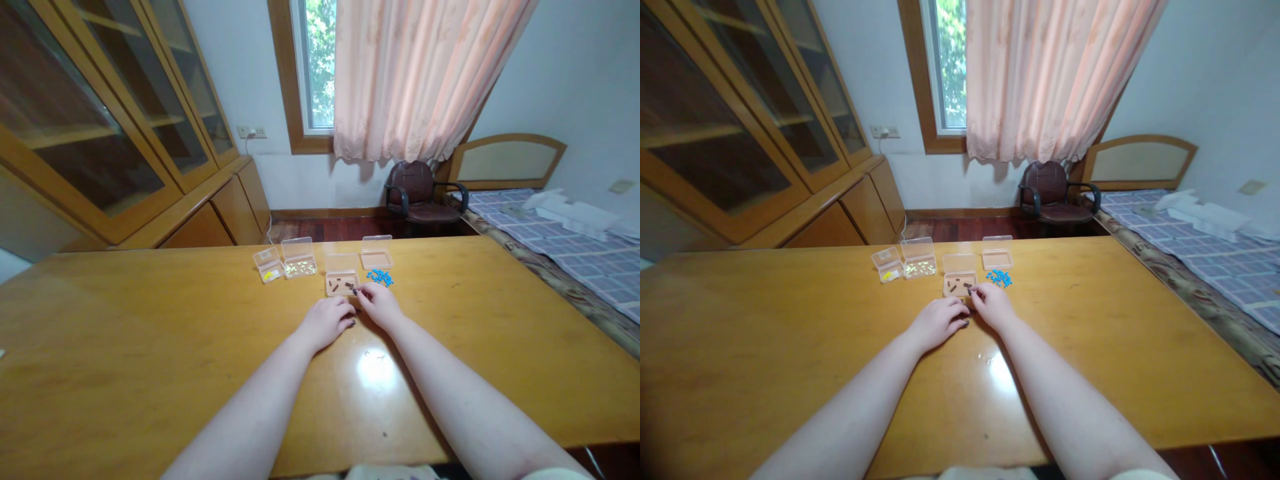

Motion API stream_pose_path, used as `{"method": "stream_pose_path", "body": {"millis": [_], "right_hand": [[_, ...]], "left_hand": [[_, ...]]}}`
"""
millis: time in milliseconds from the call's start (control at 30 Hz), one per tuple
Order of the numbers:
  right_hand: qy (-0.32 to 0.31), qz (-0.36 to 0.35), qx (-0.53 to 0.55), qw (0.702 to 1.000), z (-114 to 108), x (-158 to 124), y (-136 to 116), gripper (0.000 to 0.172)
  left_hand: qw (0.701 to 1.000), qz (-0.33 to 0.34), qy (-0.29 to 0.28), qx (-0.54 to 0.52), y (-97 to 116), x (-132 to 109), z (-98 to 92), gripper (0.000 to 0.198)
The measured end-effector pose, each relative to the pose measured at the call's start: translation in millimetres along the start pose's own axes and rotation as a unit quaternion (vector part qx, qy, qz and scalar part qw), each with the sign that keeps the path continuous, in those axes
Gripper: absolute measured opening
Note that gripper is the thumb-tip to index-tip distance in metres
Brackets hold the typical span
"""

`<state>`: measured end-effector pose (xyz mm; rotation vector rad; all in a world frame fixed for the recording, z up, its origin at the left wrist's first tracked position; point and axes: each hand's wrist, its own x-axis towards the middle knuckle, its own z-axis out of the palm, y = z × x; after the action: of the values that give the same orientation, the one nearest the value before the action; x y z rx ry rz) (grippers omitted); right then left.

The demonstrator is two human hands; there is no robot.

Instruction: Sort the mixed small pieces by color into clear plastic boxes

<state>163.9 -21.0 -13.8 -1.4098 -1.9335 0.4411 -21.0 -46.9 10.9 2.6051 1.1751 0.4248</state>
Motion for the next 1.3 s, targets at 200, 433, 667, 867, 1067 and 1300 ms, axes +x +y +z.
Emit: {"method": "stream_pose_path", "body": {"millis": [200, 433, 667, 867, 1067, 1300], "right_hand": [[-0.020, -0.001, 0.012, 1.000, 2, -1, 0, 0.018], [-0.059, -0.034, 0.014, 0.998, -8, -1, -3, 0.017], [-0.212, -0.052, 0.013, 0.976, -23, -5, -7, 0.006], [-0.240, -0.050, 0.013, 0.969, -24, -4, 1, 0.012], [-0.231, -0.088, -0.025, 0.969, -26, -4, -5, 0.016], [-0.202, -0.135, -0.075, 0.967, -23, -6, -14, 0.015]], "left_hand": [[0.998, -0.067, -0.007, -0.014, -3, 3, 1.3, 0.018], [0.995, -0.081, -0.002, -0.058, -5, 3, 3.4, 0.008], [0.992, -0.082, -0.005, -0.091, -10, 3, 2.8, 0.009], [0.981, -0.116, 0.061, -0.141, -17, 4, 5.1, 0.010], [0.959, -0.189, 0.110, -0.179, -24, 4, 7.9, 0.014], [0.960, -0.184, 0.106, -0.182, -23, 5, 6.7, 0.011]]}}
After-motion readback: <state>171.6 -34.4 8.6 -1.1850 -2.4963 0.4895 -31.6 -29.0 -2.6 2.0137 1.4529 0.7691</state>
